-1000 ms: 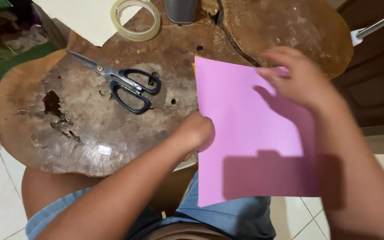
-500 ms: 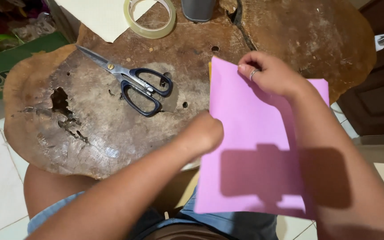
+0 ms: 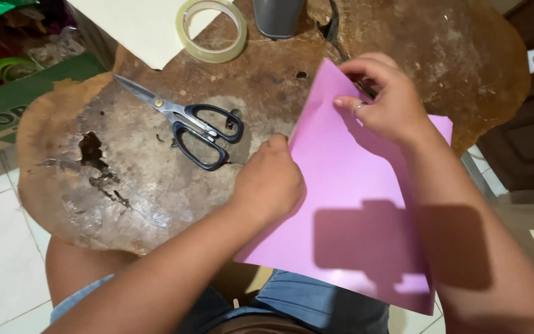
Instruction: The person uses scissors to trim the edges of a large sheet of pink paper. After cutting, they fold the paper in half and smooth the crease with their hands.
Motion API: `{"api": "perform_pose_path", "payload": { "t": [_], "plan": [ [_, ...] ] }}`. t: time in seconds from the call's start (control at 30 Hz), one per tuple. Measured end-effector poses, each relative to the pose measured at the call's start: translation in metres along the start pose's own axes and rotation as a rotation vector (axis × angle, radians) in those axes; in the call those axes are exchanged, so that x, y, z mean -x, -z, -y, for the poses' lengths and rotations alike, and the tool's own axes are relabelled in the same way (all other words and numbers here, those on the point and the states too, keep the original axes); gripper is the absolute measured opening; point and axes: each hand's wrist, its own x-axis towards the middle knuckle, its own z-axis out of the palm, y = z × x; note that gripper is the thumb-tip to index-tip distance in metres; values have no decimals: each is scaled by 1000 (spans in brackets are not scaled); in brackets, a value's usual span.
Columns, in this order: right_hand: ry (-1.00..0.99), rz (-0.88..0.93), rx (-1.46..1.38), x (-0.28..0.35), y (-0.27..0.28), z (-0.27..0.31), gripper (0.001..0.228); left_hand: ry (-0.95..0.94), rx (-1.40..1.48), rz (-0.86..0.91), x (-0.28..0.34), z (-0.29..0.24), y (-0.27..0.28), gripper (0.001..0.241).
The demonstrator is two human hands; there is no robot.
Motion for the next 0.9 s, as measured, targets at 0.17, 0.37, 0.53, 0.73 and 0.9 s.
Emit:
{"api": "perform_pose_path", "payload": {
  "t": [0.17, 0.37, 0.53, 0.73, 0.9],
  "plan": [
    [-218, -26, 29, 2, 0, 20, 23, 63, -20, -95, -8, 8, -14, 30],
    [-255, 17, -136, 3, -10, 15, 20, 30, 18, -29, -5, 9, -3, 41],
    [-514, 127, -147, -8, -20, 25, 10, 75, 108, -15, -9, 12, 7, 49],
    [-476, 184, 292, -22, -28, 24, 18, 121, 173, 16, -9, 12, 13, 66],
    [-480, 216, 338, -27, -37, 16, 21, 80, 210, -18, -4, 16, 15, 63]
  ]
}}
